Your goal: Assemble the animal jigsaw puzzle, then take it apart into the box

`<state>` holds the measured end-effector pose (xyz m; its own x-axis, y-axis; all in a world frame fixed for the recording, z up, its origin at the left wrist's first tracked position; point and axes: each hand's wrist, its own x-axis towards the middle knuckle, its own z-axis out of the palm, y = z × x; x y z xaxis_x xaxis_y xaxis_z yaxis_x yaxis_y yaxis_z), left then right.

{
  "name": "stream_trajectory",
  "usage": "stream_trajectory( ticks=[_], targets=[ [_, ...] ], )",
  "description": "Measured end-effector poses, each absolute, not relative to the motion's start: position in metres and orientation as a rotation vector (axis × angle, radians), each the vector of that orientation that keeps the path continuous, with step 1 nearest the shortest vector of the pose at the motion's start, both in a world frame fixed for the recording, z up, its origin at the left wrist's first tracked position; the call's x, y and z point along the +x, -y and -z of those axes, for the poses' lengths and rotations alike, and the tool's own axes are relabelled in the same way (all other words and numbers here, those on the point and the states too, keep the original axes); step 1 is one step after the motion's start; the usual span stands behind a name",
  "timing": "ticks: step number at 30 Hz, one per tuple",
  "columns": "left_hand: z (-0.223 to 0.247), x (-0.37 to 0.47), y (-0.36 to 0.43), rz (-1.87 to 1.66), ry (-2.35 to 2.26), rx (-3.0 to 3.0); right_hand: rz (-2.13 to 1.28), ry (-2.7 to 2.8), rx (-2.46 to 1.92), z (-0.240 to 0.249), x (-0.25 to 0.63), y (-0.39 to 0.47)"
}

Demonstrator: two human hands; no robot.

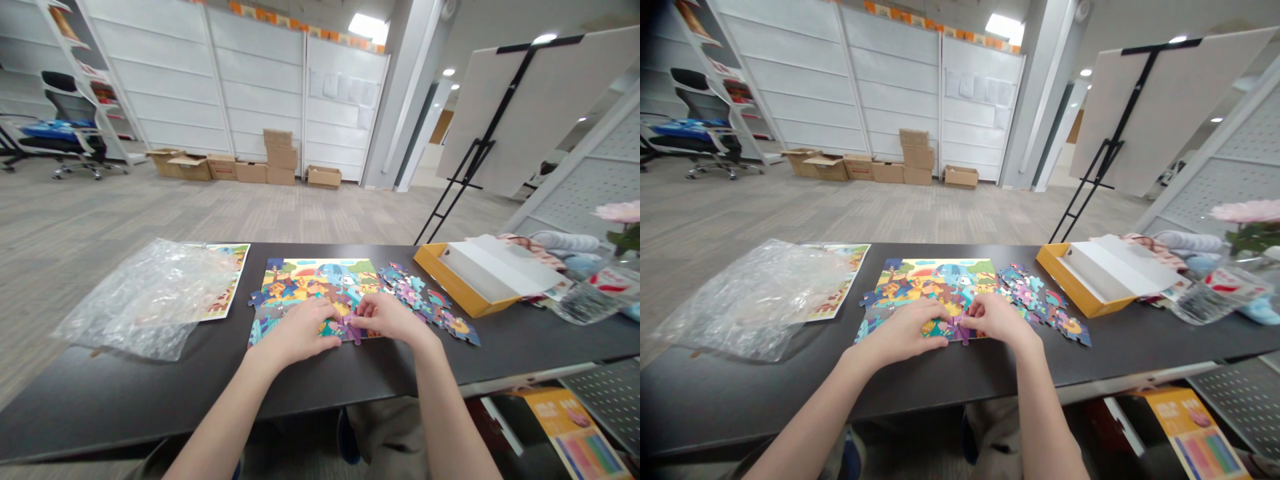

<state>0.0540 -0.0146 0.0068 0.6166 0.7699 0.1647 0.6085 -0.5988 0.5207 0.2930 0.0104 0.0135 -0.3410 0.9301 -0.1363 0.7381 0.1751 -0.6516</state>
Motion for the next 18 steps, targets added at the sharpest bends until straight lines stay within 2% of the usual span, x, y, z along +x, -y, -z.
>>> stream_trajectory(
  ticks=[4, 8, 10, 14, 18],
  targets=[
    [-0.006, 0.054, 0.015, -0.523, -1.108, 2.418, -0.946, 2.174, -1.517, -0.018, 0.292, -0.006],
    [-0.006, 0.054, 0.014, -0.508, -1.096, 2.429, -1.239, 2.078, -1.366, -0.027, 0.292, -0.002],
    [-0.005, 0.053, 0.014, -0.508, -1.098, 2.435, -1.276, 2.044, -1.292, -0.031, 0.299, -0.002],
    [-0.003, 0.052, 0.014, -0.516, -1.102, 2.436, -0.855, 1.993, -1.404, -0.033, 0.340, -0.007],
    [-0.003, 0.051, 0.014, -0.520, -1.089, 2.431, -0.279, 1.751, -1.921, -0.026, 0.398, -0.010]
  ],
)
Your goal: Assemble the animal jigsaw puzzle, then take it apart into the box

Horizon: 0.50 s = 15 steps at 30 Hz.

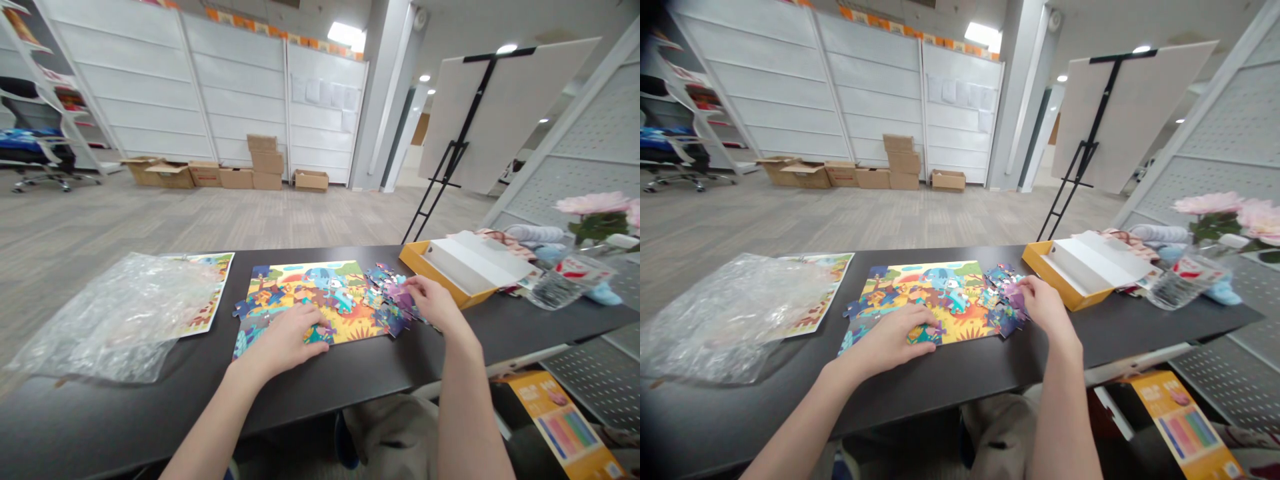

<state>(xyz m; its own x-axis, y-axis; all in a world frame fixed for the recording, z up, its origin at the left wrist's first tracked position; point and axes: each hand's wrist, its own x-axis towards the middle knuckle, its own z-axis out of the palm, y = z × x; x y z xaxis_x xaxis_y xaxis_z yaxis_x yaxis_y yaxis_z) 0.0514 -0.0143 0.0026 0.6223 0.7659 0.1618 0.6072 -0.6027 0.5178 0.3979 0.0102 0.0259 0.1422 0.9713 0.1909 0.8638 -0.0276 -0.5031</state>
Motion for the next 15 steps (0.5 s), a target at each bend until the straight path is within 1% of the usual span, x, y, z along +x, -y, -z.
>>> stream_trajectory(
  ticks=[3, 8, 11, 15],
  targets=[
    [-0.002, 0.051, 0.014, -0.528, -1.083, 2.434, -0.073, 1.596, -2.145, -0.016, 0.432, -0.010],
    [-0.002, 0.052, 0.014, -0.542, -1.066, 2.429, 0.008, 1.475, -2.277, 0.001, 0.459, -0.012],
    [-0.003, 0.052, 0.014, -0.544, -1.069, 2.425, 0.014, 1.475, -2.284, 0.005, 0.463, -0.013],
    [-0.003, 0.052, 0.015, -0.524, -1.102, 2.421, 0.009, 1.585, -2.155, -0.005, 0.456, -0.007]
  ],
)
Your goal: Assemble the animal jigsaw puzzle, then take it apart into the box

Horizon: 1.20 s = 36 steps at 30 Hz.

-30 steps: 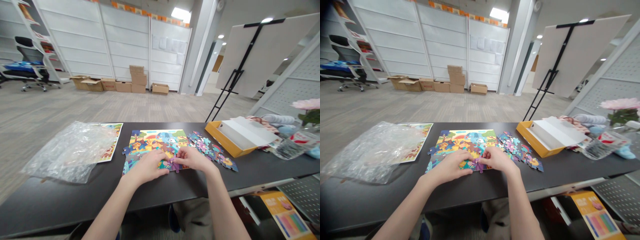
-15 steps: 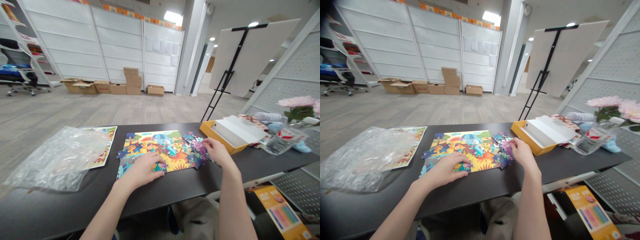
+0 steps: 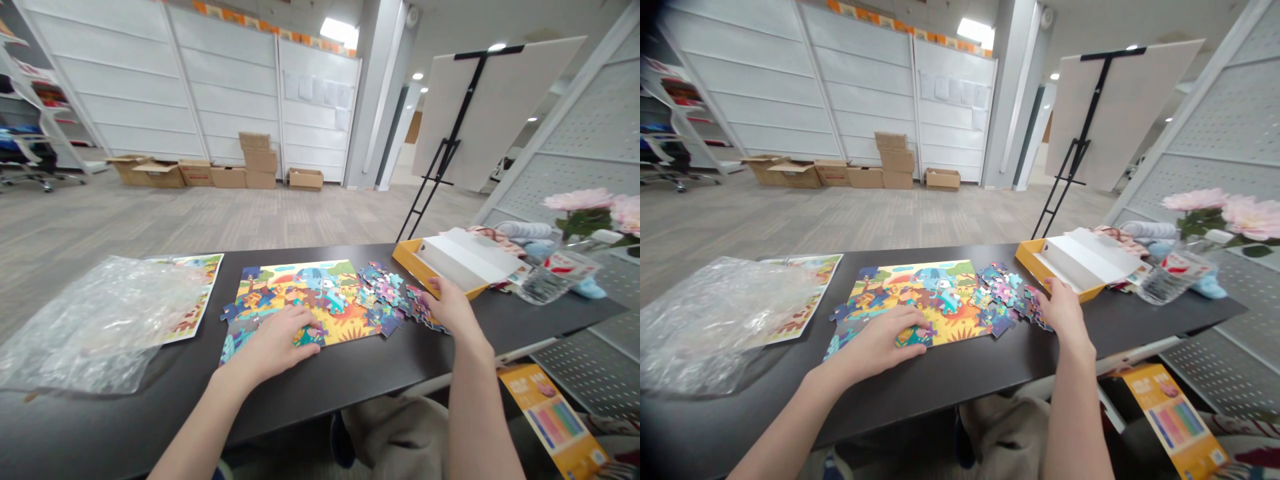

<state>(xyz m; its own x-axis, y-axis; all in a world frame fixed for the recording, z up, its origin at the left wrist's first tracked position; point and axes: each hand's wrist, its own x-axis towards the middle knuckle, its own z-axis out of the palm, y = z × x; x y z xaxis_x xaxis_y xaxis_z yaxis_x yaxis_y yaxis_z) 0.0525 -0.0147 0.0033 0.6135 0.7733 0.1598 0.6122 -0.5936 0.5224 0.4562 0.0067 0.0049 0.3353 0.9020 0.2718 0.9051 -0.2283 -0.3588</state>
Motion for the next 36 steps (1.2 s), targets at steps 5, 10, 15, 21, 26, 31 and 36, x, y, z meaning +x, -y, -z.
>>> stream_trajectory(
  ticks=[5, 10, 15, 21, 26, 31, 36],
  targets=[
    [-0.001, 0.052, 0.014, -0.550, -1.095, 2.423, -0.582, 1.968, -1.879, -0.023, 0.428, 0.009],
    [0.000, 0.051, 0.013, -0.546, -1.101, 2.424, -0.606, 1.982, -1.932, -0.025, 0.413, 0.013],
    [0.000, 0.051, 0.013, -0.538, -1.104, 2.428, -0.550, 1.986, -2.026, -0.026, 0.411, 0.013],
    [-0.002, 0.051, 0.014, -0.507, -1.119, 2.437, -0.537, 2.027, -1.985, -0.026, 0.408, 0.015],
    [-0.002, 0.052, 0.014, -0.499, -1.116, 2.437, -0.614, 1.979, -1.929, -0.024, 0.412, 0.016],
    [-0.001, 0.052, 0.013, -0.493, -1.109, 2.426, -0.727, 1.832, -1.810, -0.022, 0.426, 0.014],
    [-0.001, 0.052, 0.013, -0.519, -1.102, 2.412, -0.605, 1.685, -1.660, -0.020, 0.431, 0.010]
  ],
)
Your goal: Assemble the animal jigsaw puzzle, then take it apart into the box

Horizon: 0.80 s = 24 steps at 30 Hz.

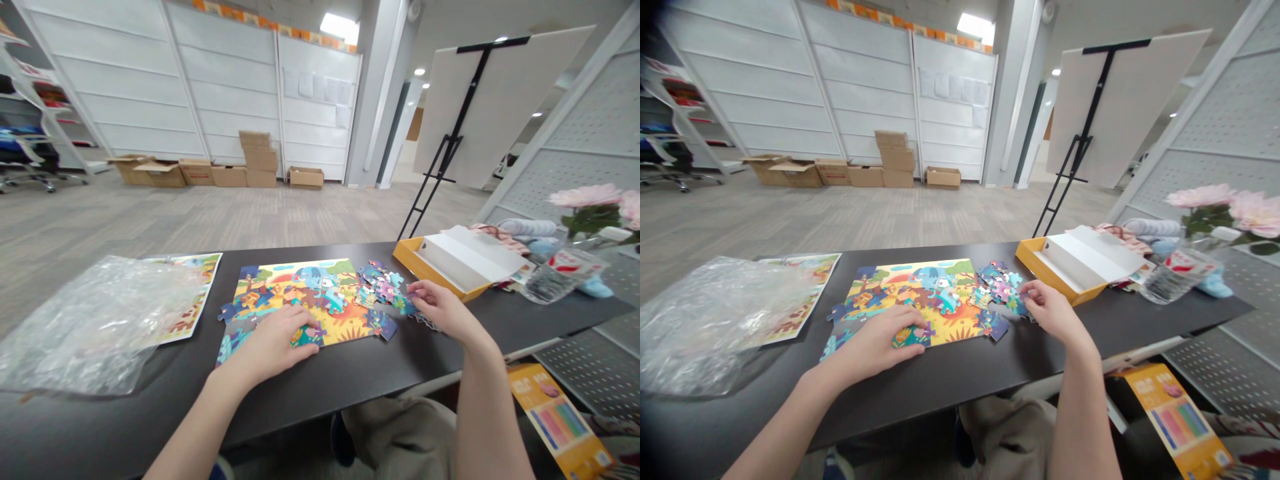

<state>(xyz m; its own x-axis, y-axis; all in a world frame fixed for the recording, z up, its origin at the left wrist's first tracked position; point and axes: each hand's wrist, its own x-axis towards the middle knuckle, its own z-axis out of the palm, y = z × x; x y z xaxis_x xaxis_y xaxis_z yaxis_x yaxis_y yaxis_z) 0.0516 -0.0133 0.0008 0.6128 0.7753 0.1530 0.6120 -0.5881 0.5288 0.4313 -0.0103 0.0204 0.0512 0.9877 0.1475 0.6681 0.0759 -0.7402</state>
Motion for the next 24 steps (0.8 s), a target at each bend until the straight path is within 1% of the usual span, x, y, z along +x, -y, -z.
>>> stream_trajectory(
  ticks=[6, 13, 21, 24],
  targets=[
    [-0.002, 0.052, 0.014, -0.512, -1.103, 2.420, -0.708, 1.507, -1.645, -0.030, 0.427, 0.015],
    [-0.002, 0.053, 0.014, -0.506, -1.105, 2.409, -0.816, 1.592, -1.528, -0.042, 0.425, 0.023],
    [-0.003, 0.053, 0.014, -0.515, -1.105, 2.416, -0.997, 1.873, -1.681, -0.026, 0.438, 0.021],
    [-0.003, 0.052, 0.014, -0.512, -1.104, 2.425, -0.953, 1.874, -1.747, -0.022, 0.439, 0.018]
  ],
)
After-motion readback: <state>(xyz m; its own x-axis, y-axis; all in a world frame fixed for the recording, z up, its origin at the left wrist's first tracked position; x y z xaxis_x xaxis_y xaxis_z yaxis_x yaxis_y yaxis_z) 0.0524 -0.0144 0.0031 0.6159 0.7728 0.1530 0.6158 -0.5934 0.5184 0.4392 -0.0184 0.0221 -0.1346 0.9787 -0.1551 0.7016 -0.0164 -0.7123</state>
